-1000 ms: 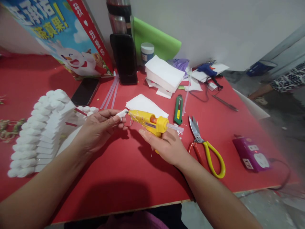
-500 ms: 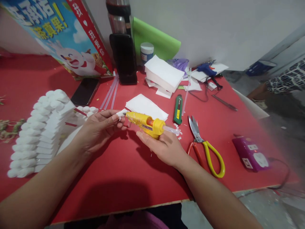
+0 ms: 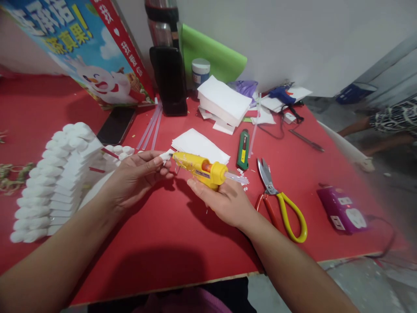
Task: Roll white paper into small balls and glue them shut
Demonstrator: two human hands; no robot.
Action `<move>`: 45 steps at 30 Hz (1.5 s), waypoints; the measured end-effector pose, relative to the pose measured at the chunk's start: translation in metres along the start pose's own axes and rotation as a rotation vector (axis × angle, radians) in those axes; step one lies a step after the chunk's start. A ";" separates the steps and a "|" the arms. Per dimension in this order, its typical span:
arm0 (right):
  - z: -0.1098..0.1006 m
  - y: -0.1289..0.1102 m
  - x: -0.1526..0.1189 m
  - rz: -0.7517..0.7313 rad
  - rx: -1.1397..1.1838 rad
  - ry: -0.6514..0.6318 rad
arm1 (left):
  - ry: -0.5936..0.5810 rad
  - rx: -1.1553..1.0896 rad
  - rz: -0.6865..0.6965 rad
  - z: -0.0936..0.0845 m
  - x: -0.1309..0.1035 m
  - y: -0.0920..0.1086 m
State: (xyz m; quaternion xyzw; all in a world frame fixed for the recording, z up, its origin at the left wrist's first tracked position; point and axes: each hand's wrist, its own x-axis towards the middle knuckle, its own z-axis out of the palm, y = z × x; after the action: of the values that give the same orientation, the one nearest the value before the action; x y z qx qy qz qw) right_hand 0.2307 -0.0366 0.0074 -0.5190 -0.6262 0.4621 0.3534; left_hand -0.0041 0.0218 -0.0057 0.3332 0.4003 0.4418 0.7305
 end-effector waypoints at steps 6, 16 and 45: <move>-0.001 -0.001 0.002 0.011 -0.024 0.026 | -0.008 -0.023 0.006 0.002 -0.001 0.001; -0.005 -0.003 0.002 0.005 -0.010 0.034 | 0.018 -0.286 -0.152 0.002 0.001 0.005; -0.002 -0.001 0.001 0.033 0.025 -0.027 | -0.038 -0.271 -0.148 0.003 0.000 0.004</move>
State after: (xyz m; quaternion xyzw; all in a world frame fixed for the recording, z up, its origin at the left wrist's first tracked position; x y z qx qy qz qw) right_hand 0.2317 -0.0351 0.0090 -0.5185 -0.6165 0.4827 0.3436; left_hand -0.0028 0.0233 -0.0006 0.2094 0.3465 0.4306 0.8067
